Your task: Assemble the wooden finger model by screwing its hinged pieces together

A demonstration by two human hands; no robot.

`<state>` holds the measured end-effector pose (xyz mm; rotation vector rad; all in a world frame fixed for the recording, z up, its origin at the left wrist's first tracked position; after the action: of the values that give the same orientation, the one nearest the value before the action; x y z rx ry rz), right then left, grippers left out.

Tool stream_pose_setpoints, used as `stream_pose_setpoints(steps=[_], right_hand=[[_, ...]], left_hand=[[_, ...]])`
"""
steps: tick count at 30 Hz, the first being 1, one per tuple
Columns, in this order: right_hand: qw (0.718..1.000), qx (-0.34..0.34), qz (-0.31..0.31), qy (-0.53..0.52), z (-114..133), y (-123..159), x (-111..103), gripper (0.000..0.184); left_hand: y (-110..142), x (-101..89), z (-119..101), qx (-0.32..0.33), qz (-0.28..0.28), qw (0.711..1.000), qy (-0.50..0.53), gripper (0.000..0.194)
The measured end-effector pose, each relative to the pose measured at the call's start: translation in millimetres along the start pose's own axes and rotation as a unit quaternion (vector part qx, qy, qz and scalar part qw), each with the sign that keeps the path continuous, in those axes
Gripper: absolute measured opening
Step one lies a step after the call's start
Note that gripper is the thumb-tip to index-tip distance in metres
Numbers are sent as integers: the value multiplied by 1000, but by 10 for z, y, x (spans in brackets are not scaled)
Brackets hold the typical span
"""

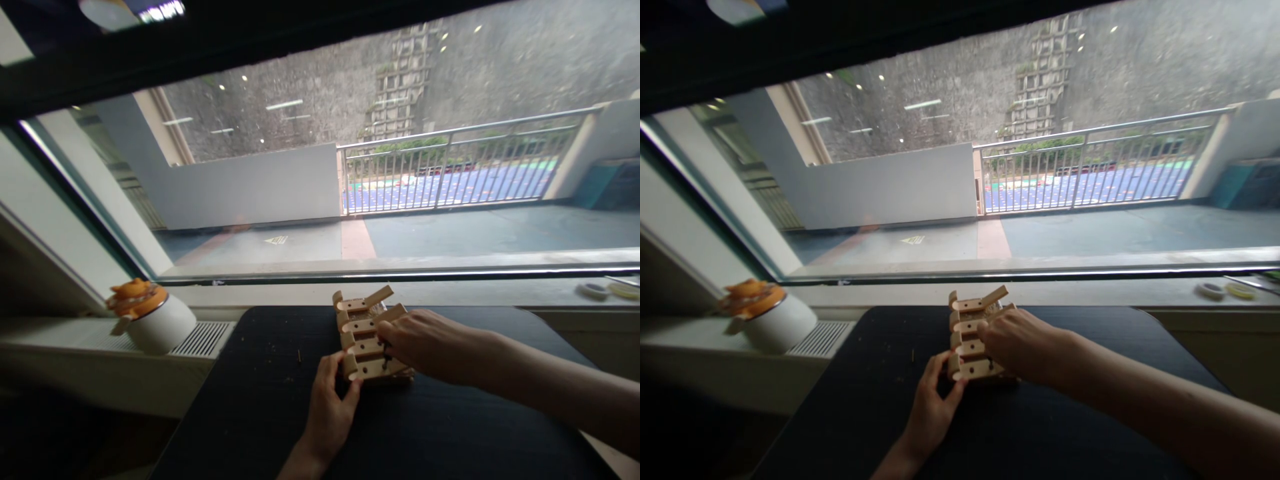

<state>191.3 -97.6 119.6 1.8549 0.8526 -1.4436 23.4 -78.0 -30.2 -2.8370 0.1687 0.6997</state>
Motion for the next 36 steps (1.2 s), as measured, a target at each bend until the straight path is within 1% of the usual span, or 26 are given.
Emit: stream_pose_setpoints(steps=[4, 7, 9, 11, 14, 18, 23, 25, 30, 33, 36], right_hand=[[1000, 15, 6, 1, -5, -31, -14, 8], [1000, 28, -3, 7, 19, -36, -65, 9], [1000, 15, -9, 12, 50, -35, -92, 11], [1000, -16, -16, 2, 83, -35, -100, 15], [998, -44, -28, -17, 86, -36, -75, 17], [999, -27, -21, -12, -3, -14, 19, 13], [998, -16, -52, -33, -63, 47, 62, 10], [999, -9, -46, -23, -49, 49, 59, 11], [1000, -10, 15, 21, 0, -19, 48, 16], [1000, 10, 14, 19, 4, -43, -5, 13], [1000, 27, 0, -7, 26, -40, -71, 10]], left_hand=[[-3, 3, 2, 0, 2, 1000, -1, 31], [0, -5, -3, 3, -5, 1000, -1, 32], [2, -10, -5, 7, -10, 1000, 1, 33], [2, -9, -5, 9, -9, 1000, 2, 33], [-1, -4, 0, 9, -7, 1000, 0, 32], [4, 0, 6, 11, -9, 1000, -3, 32], [6, 6, 11, 3, 3, 1000, -2, 32], [2, 5, 7, 1, 3, 1000, -4, 32], [1, -1, -8, 2, -7, 1000, -6, 31], [4, -6, -16, 4, -10, 1000, -5, 31], [4, -8, -20, 2, -5, 1000, -2, 31]])
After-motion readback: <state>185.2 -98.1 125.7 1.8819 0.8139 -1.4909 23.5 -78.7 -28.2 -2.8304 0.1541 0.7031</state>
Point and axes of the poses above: each hand's wrist, its own y-axis away from the middle knuckle, its own x-axis out of the palm, z = x × y, the point moved 3 cm from there along -y, towards the middle knuckle, and after that the axes turned 15 degrees about -x, right-handed, at the moved point
